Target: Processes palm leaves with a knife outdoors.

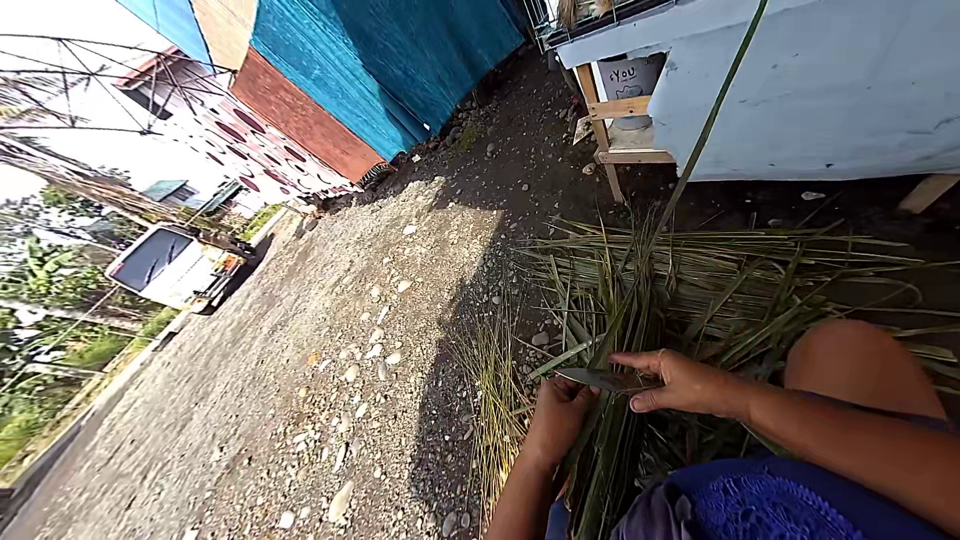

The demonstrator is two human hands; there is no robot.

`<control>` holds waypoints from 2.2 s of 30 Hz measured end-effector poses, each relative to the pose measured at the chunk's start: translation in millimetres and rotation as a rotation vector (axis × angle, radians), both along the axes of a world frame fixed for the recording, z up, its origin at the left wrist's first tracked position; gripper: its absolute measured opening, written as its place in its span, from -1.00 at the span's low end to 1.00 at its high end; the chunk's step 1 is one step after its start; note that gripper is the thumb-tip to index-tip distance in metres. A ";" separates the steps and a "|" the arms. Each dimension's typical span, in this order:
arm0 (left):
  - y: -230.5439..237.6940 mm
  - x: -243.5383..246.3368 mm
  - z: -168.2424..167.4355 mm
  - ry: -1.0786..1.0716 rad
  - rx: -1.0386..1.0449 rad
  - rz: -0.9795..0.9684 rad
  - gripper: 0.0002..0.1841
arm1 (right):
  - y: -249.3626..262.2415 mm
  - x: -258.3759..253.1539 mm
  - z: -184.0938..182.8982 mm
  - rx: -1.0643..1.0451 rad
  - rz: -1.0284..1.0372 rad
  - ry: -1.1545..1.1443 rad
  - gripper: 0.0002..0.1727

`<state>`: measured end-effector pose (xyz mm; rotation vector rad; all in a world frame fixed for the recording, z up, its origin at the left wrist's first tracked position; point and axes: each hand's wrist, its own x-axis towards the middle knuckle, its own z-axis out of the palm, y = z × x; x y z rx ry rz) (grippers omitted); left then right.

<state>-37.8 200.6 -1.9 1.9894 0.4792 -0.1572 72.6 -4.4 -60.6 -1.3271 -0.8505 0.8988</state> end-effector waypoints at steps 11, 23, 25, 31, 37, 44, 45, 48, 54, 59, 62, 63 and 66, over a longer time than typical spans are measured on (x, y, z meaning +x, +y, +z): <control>-47.7 6.9 -14.7 -0.271 0.853 -0.124 -0.82 | -2.1 -8.9 7.1 -0.014 -0.209 0.287 -0.33; -64.2 13.3 -35.4 -0.510 1.225 -0.102 -0.76 | 14.1 -18.4 8.1 0.009 -0.545 0.368 -0.60; -62.7 14.0 -35.5 -0.534 1.239 -0.103 -0.76 | 17.0 -19.5 7.1 0.039 -0.575 0.370 -0.65; -62.6 7.9 -35.1 -0.510 1.152 -0.121 -0.71 | 23.5 -2.8 -3.1 0.116 -0.721 0.413 -0.59; -48.3 -10.2 -39.6 -0.539 1.167 -0.182 -0.68 | 15.0 27.9 -6.7 0.127 -0.809 0.573 -0.60; -10.3 -38.5 -50.3 -0.612 1.253 -0.235 -0.70 | 7.0 60.8 -14.3 0.198 -0.933 0.609 -0.59; -5.0 -42.2 -51.2 -0.623 1.263 -0.234 -0.70 | 6.1 64.2 -15.5 0.205 -0.938 0.597 -0.59; 10.2 -53.4 -53.4 -0.648 1.267 -0.238 -0.70 | 3.6 74.6 -18.1 0.230 -0.983 0.599 -0.60; 32.7 -77.6 -49.4 -0.630 1.296 -0.234 -0.68 | -10.0 100.1 -21.3 0.284 -1.066 0.648 -0.58; 59.0 -106.1 -45.9 -0.419 1.261 -0.219 -0.73 | -31.4 122.1 -20.8 0.311 -1.139 0.656 -0.60; 74.3 -117.5 -49.9 -0.409 1.296 -0.184 -0.77 | -40.4 130.2 -20.5 0.297 -1.157 0.643 -0.54; 77.5 -120.1 -50.7 -0.409 1.304 -0.172 -0.78 | -43.5 132.5 -20.0 0.292 -1.169 0.644 -0.54; 86.9 -128.3 -50.2 -0.361 1.314 -0.155 -0.79 | -54.8 140.1 -20.7 0.296 -1.208 0.654 -0.46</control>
